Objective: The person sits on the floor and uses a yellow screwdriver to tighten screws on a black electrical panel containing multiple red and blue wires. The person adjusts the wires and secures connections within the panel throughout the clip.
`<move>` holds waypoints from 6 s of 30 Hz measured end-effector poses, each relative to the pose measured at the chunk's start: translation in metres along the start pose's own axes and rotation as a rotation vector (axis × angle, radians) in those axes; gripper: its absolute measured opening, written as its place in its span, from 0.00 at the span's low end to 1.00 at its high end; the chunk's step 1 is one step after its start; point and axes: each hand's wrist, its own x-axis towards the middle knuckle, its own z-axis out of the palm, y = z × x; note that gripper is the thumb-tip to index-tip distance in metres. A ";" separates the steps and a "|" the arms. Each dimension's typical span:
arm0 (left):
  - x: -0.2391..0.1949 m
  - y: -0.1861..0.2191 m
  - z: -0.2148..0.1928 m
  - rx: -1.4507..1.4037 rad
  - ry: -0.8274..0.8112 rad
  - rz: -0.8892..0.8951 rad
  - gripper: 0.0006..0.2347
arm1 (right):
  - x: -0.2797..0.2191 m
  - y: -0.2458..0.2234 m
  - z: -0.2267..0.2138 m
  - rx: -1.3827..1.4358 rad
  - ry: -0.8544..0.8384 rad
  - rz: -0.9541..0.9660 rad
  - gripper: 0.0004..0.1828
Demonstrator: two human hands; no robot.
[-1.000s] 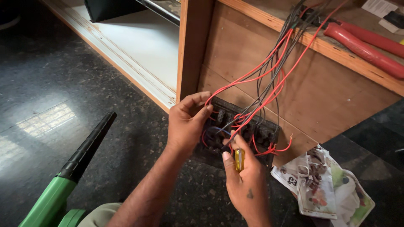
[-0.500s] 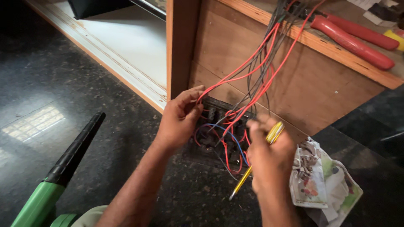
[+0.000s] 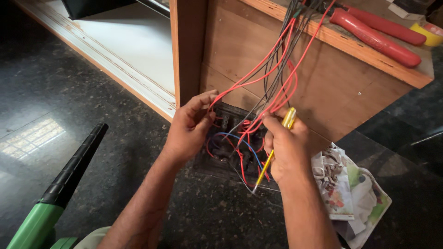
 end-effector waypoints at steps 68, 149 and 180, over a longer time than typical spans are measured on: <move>-0.009 -0.022 0.011 0.067 0.001 -0.119 0.03 | -0.009 -0.014 0.015 -0.919 -0.028 -0.455 0.23; -0.017 -0.017 0.020 -0.260 0.056 -0.181 0.04 | -0.042 0.104 -0.201 0.890 -0.051 0.002 0.17; -0.066 -0.020 0.035 -0.191 0.098 -0.441 0.21 | -0.063 0.098 -0.157 -0.241 -0.048 -0.778 0.40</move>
